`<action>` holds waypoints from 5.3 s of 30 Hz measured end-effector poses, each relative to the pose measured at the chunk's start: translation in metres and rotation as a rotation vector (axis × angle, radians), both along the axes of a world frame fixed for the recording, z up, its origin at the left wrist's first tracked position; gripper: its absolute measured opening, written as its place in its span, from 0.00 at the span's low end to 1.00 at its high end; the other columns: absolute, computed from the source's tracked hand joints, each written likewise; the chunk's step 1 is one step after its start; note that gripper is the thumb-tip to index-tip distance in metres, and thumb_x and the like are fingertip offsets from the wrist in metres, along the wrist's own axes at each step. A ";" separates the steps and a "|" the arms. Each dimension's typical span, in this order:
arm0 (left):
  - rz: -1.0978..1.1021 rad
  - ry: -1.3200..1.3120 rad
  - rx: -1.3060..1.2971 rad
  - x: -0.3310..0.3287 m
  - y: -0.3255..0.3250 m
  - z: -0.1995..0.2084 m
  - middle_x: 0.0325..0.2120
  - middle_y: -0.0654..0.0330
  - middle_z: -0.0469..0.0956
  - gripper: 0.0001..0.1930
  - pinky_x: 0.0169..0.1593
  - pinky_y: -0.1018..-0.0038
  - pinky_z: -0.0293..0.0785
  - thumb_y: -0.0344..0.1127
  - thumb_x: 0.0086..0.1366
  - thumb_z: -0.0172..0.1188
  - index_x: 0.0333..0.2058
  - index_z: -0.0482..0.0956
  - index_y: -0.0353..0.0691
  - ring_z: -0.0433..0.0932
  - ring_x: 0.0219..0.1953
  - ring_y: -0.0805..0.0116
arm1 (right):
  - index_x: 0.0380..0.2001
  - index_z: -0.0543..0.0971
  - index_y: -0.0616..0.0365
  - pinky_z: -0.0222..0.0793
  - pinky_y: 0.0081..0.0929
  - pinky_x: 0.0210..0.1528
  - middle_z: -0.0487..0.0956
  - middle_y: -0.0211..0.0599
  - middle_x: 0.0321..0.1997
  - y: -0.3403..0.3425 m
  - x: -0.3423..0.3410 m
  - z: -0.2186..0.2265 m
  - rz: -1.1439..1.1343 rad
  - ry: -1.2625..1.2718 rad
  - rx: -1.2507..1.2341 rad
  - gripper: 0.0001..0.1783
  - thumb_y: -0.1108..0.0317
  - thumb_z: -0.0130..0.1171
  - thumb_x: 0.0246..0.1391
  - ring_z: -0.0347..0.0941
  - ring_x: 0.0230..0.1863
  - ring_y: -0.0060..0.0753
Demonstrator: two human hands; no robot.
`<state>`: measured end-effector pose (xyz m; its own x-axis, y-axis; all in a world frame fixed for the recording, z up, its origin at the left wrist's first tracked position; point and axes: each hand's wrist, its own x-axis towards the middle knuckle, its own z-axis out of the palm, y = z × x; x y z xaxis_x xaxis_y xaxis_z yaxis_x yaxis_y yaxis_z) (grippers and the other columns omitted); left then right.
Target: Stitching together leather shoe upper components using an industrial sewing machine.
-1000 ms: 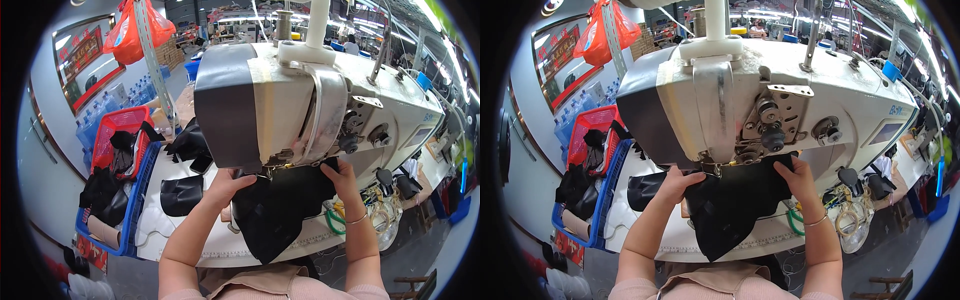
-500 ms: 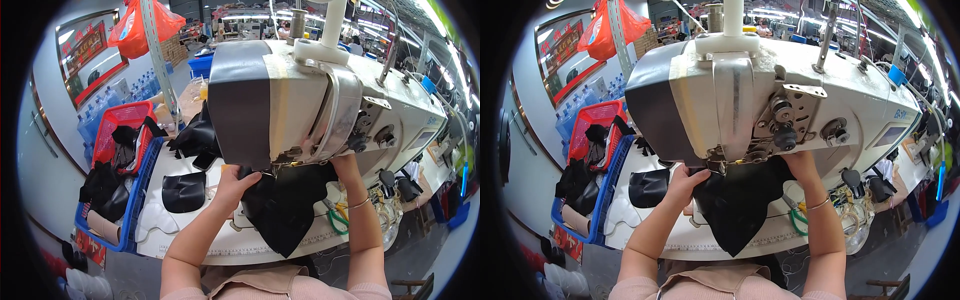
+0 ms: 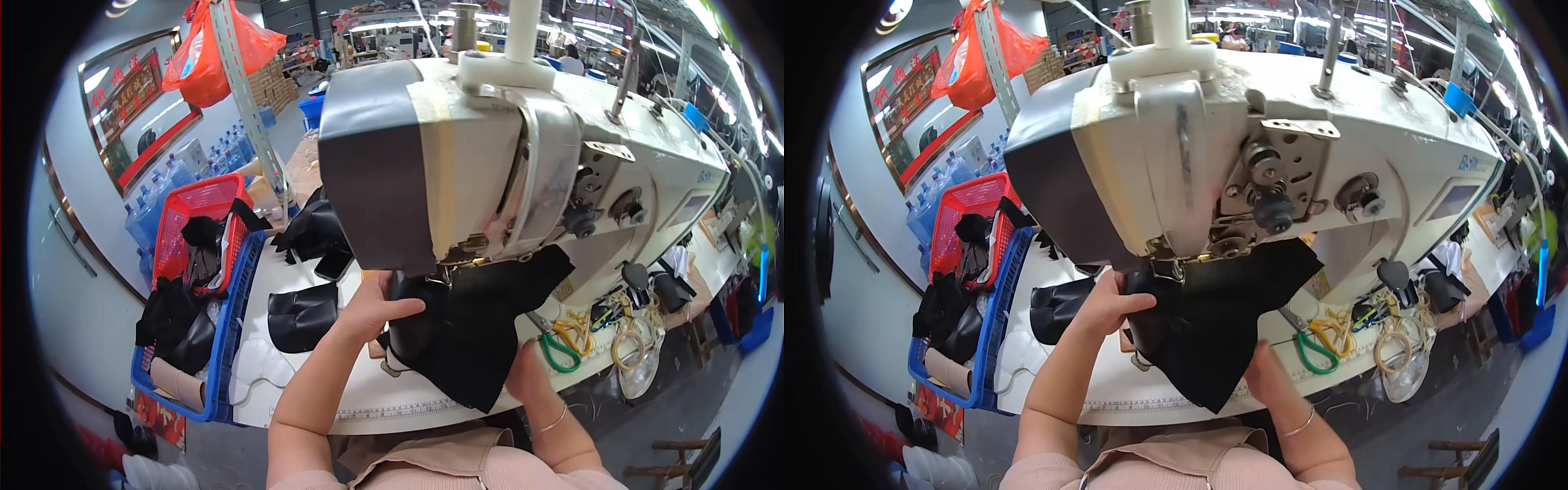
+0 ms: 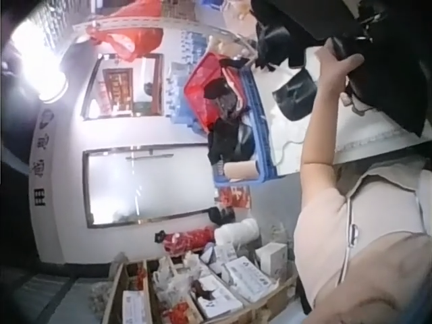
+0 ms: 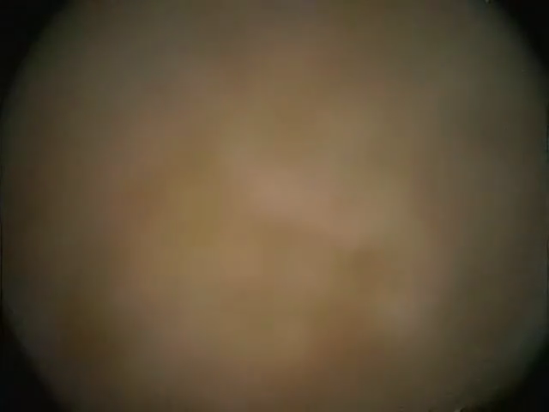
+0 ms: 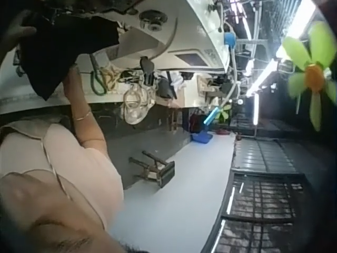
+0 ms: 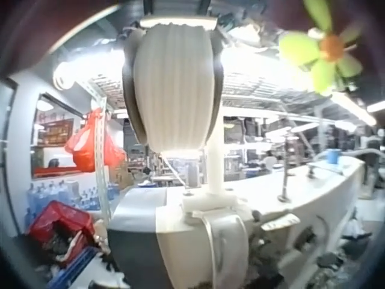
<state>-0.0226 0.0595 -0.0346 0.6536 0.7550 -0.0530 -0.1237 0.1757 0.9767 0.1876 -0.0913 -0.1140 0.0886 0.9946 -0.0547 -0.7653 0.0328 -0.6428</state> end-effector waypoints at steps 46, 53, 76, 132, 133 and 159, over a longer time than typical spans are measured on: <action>0.222 -0.174 -0.061 0.020 -0.020 0.005 0.39 0.57 0.75 0.23 0.47 0.75 0.70 0.25 0.50 0.62 0.46 0.67 0.34 0.75 0.40 0.70 | 0.39 0.75 0.64 0.72 0.19 0.40 0.79 0.36 0.37 0.048 0.051 0.064 -0.014 -0.435 0.111 0.14 0.78 0.61 0.46 0.75 0.36 0.22; 0.221 -0.230 -0.009 0.020 -0.016 0.004 0.39 0.56 0.74 0.23 0.47 0.74 0.70 0.25 0.50 0.63 0.46 0.66 0.32 0.75 0.39 0.70 | 0.37 0.76 0.63 0.71 0.19 0.38 0.79 0.32 0.35 0.060 0.061 0.070 0.035 -0.523 0.103 0.13 0.76 0.62 0.45 0.74 0.34 0.20; 0.096 -0.140 -0.183 0.017 -0.017 -0.003 0.41 0.57 0.74 0.25 0.49 0.73 0.69 0.28 0.50 0.64 0.48 0.69 0.35 0.74 0.42 0.67 | 0.38 0.77 0.48 0.55 0.39 0.55 0.74 0.29 0.44 0.012 0.036 0.077 -0.951 -1.644 0.645 0.16 0.62 0.63 0.42 0.69 0.47 0.36; 0.229 -0.211 -0.169 0.031 -0.012 -0.002 0.38 0.60 0.75 0.19 0.47 0.75 0.68 0.26 0.51 0.62 0.43 0.71 0.36 0.74 0.41 0.70 | 0.27 0.77 0.49 0.52 0.42 0.51 0.75 0.27 0.32 0.077 0.040 0.072 -1.203 -1.984 0.638 0.15 0.76 0.60 0.27 0.68 0.42 0.36; 0.224 -0.211 -0.167 0.029 -0.011 -0.003 0.38 0.60 0.75 0.19 0.47 0.75 0.68 0.26 0.51 0.62 0.43 0.71 0.36 0.74 0.41 0.70 | 0.28 0.78 0.46 0.50 0.42 0.55 0.76 0.24 0.36 0.072 0.037 0.059 -1.245 -2.086 0.700 0.11 0.72 0.61 0.36 0.68 0.48 0.33; 0.325 -0.343 -0.103 0.036 -0.013 -0.007 0.38 0.60 0.74 0.18 0.47 0.75 0.69 0.27 0.52 0.62 0.42 0.71 0.34 0.73 0.41 0.70 | 0.31 0.77 0.46 0.50 0.44 0.55 0.78 0.18 0.35 0.073 0.024 0.081 -0.934 -2.125 0.846 0.13 0.71 0.57 0.36 0.68 0.37 0.27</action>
<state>0.0130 0.0468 -0.0417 0.3778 0.9251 0.0389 -0.4999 0.1684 0.8495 0.2121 -0.0181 -0.0327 -0.2975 0.4455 0.8444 0.9220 0.3637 0.1329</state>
